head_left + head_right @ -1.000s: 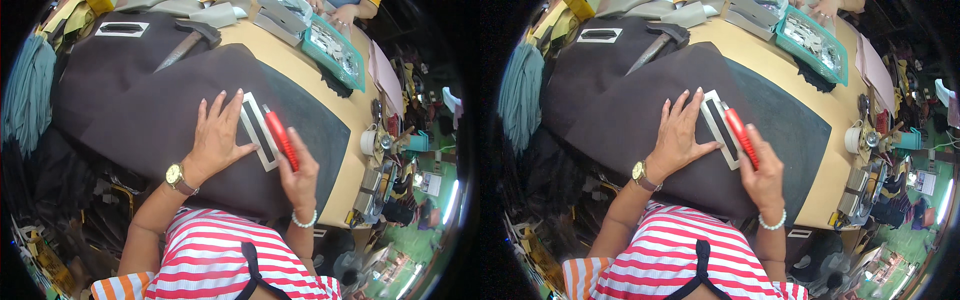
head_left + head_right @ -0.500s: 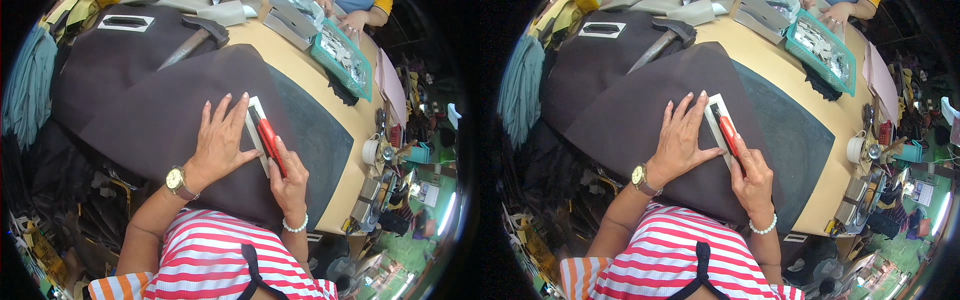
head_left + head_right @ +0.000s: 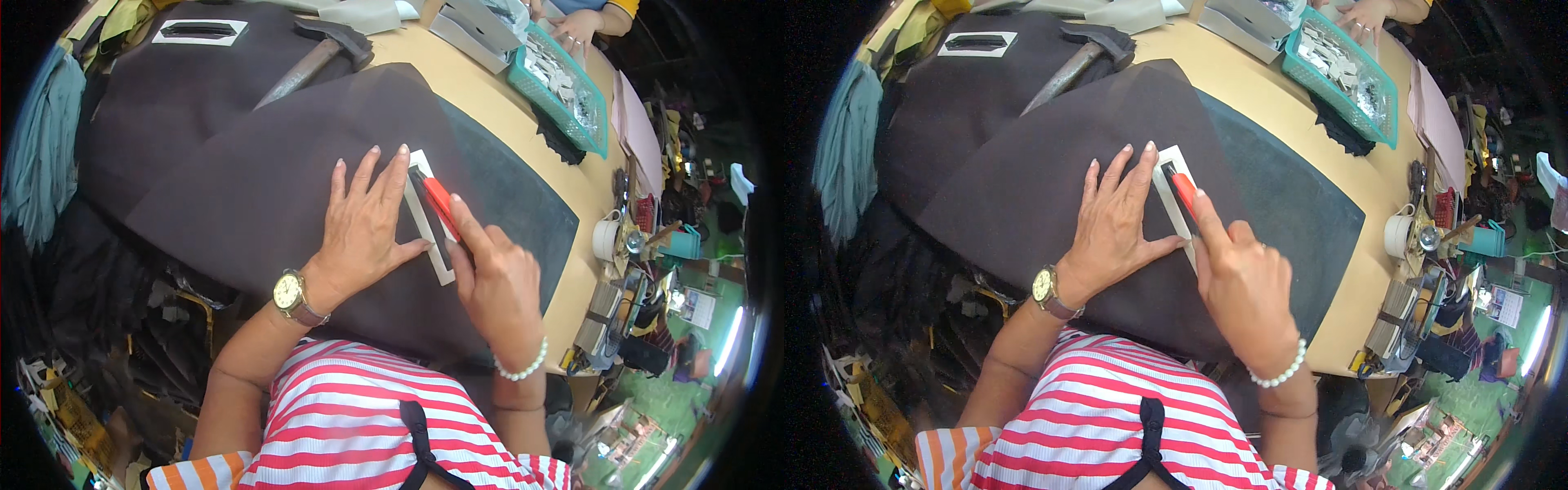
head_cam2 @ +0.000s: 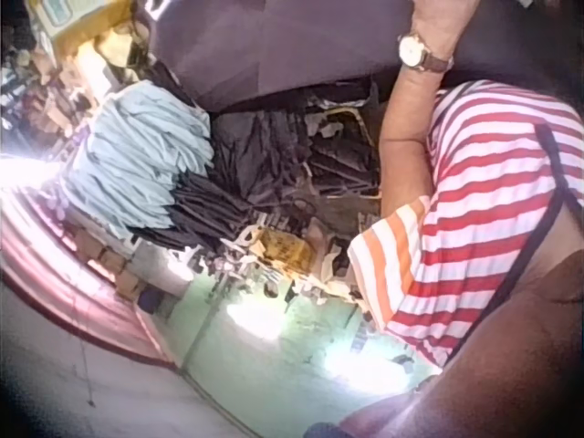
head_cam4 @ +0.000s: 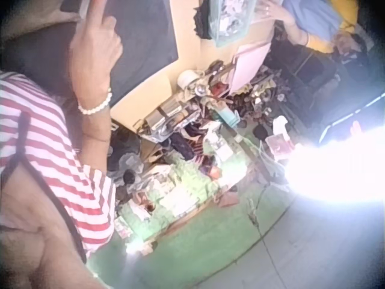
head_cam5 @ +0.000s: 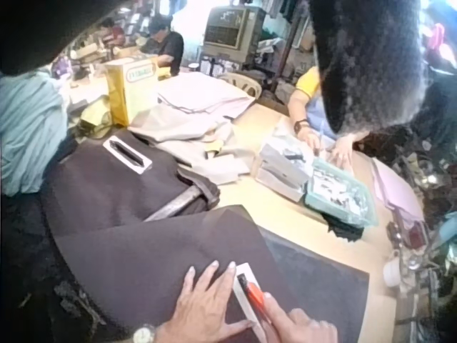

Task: The person cuts a hole in a dark leather panel using a utility knife and then fits a rectangular white frame into the opening, smoothing the material around it by hand.

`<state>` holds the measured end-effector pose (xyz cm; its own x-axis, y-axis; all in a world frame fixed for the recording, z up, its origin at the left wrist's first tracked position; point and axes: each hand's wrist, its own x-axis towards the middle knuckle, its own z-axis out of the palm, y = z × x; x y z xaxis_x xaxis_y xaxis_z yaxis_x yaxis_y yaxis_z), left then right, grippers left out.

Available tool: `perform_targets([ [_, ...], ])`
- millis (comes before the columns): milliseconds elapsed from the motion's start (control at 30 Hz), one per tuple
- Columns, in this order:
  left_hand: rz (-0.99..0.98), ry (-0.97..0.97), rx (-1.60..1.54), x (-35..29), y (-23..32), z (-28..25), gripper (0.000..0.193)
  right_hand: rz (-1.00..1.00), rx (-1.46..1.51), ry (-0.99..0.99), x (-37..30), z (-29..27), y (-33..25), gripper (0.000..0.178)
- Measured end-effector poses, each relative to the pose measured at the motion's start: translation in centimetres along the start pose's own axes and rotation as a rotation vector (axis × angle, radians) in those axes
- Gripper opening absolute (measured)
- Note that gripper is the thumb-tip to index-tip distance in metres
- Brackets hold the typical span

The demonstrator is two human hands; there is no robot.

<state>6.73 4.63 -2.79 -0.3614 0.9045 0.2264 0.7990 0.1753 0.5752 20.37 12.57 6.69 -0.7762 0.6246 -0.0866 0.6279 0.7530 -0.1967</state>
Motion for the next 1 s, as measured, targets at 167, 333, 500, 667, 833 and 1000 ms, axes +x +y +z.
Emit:
perform_targets([
  [167, -0.015, 0.008, -0.013, 0.0, 0.0, 0.1, 0.108, -0.082, -0.099, -0.087, 2.1, -2.3, 0.0, 0.036],
  [333, -0.025, 0.009, -0.024, 0.0, 0.0, 0.0, 0.109, -0.061, -0.109, -0.115, 1.9, -2.3, -0.2, 0.037],
  [500, -0.025, 0.004, -0.021, -0.2, -0.1, -0.2, 0.108, -0.101, -0.17, -0.125, 0.8, -2.2, -0.2, 0.045],
  [667, -0.009, 0.017, -0.009, -0.2, -0.1, -0.2, 0.107, -0.072, -0.18, -0.154, -0.9, -2.4, 0.0, 0.047],
  [833, -0.005, 0.011, 0.002, -0.1, -0.1, -0.1, 0.108, -0.064, -0.198, -0.152, -2.4, -2.3, 0.5, 0.046],
  [1000, -0.013, 0.002, 0.0, -0.1, -0.1, -0.1, 0.111, 0.0, -0.196, -0.196, -4.4, -2.6, 0.7, 0.048],
])
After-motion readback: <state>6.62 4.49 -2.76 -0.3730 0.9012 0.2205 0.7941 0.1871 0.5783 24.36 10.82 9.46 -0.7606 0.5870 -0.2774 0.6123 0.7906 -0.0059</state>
